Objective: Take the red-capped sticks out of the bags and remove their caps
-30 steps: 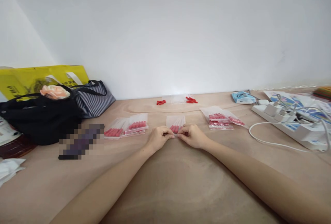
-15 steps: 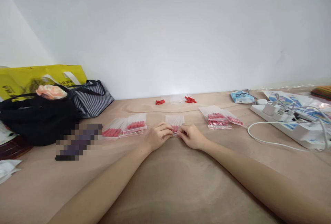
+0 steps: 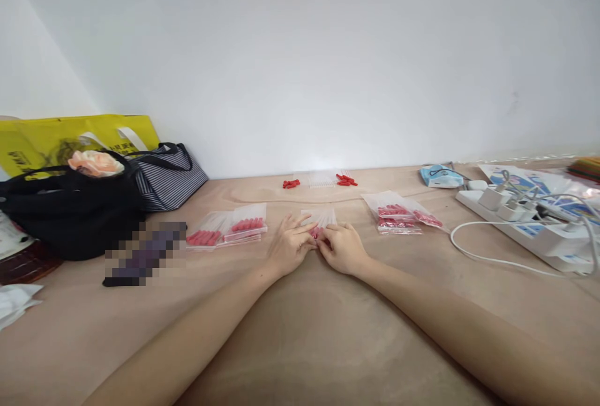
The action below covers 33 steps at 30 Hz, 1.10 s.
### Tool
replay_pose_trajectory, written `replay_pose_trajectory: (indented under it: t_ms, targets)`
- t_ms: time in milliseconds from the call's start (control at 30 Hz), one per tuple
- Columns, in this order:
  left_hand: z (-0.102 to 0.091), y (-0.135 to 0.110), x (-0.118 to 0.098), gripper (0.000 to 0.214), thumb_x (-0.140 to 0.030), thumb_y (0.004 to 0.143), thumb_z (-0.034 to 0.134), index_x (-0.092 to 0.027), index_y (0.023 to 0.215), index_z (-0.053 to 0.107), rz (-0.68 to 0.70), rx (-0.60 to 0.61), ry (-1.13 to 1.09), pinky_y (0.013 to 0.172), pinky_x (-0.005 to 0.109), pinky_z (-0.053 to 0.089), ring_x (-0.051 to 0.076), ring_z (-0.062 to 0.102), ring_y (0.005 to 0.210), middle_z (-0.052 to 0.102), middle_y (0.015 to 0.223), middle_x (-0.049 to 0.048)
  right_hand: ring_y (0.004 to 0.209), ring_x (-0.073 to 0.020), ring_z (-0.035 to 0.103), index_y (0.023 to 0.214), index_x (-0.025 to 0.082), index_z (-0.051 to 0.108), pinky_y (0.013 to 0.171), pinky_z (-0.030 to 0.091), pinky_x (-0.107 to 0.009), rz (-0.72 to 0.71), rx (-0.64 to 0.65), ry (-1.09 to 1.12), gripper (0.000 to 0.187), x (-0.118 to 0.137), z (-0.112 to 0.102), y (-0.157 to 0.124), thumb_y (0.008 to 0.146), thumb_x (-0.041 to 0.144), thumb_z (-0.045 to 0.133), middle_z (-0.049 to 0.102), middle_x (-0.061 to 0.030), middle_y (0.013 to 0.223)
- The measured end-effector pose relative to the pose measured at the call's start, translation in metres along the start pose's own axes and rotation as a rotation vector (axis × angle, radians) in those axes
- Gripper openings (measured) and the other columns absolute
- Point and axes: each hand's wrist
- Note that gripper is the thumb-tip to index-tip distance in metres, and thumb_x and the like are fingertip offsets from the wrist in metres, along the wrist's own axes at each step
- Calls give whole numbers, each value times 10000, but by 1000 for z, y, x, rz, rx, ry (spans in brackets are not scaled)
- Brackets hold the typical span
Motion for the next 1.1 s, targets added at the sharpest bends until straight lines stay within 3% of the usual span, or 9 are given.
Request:
replay_pose_trajectory:
  t_ms: [333,433,500,600,667,800,900,1000,1100]
  targets:
    - [-5,-1,-5,121,-237,765,561,-224,673,637,50,81,-23,996,522,231,230,349,1222,559,1174,15,683,-135,535,724,199,560,620,300,-251,98,-82,72,153,-12,3,4,811,219,435,622,-20,773]
    - [-7,-2,-10,143,-238,784,538,-214,686,639,150,99,-111,989,450,298,220,333,1231,532,1207,27,732,-146,538,809,195,550,628,325,-246,46,-142,110,154,-19,2,4,806,150,402,609,-36,838]
    - [-9,-3,-13,130,-289,775,553,-211,849,625,183,122,-171,983,405,331,216,333,1230,510,1228,56,759,-143,541,855,192,540,645,350,-238,-68,-135,204,186,-26,2,3,789,104,390,604,-38,864]
    - [-15,-5,-13,518,-398,717,601,-194,1166,444,110,124,-194,984,401,333,230,348,1219,481,1240,104,741,-125,548,851,188,529,654,385,-220,-202,-81,388,196,-39,-1,2,798,98,363,607,-29,825]
    - [-18,-5,-9,591,-425,715,588,-176,1211,382,11,97,-144,988,427,315,247,365,1204,465,1243,128,719,-118,549,810,185,523,661,396,-220,-199,-67,452,183,-47,-2,1,808,113,355,608,-22,785]
    - [-22,-5,0,484,-396,779,507,-170,1195,406,-124,163,-58,968,439,328,261,391,1183,470,1242,122,698,-132,525,756,175,512,655,395,-242,-66,-161,393,25,-59,-3,1,741,186,495,590,-22,752]
    - [-21,-5,1,414,-342,818,457,-200,1203,407,-160,247,-98,907,373,399,216,483,1097,514,1208,79,638,-134,494,628,172,525,631,379,-252,54,-212,299,123,-58,-5,0,680,264,589,564,-8,638]
    - [-20,-6,0,330,-292,813,462,-192,1127,480,-188,223,-89,868,343,423,196,531,1016,566,1132,65,605,-120,494,588,178,598,660,373,-260,17,-130,326,177,-53,-9,-2,697,317,598,571,1,585]
    - [-18,-9,0,251,-265,796,479,-192,1028,541,-176,154,-49,845,346,428,194,545,959,606,1030,52,606,-112,500,771,207,670,680,379,-259,-72,-45,395,166,-47,-12,-4,708,346,606,589,7,612]
Point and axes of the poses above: each hand's wrist, its own y-axis towards the middle knuckle, its own z-axis out of the palm, x = y × z
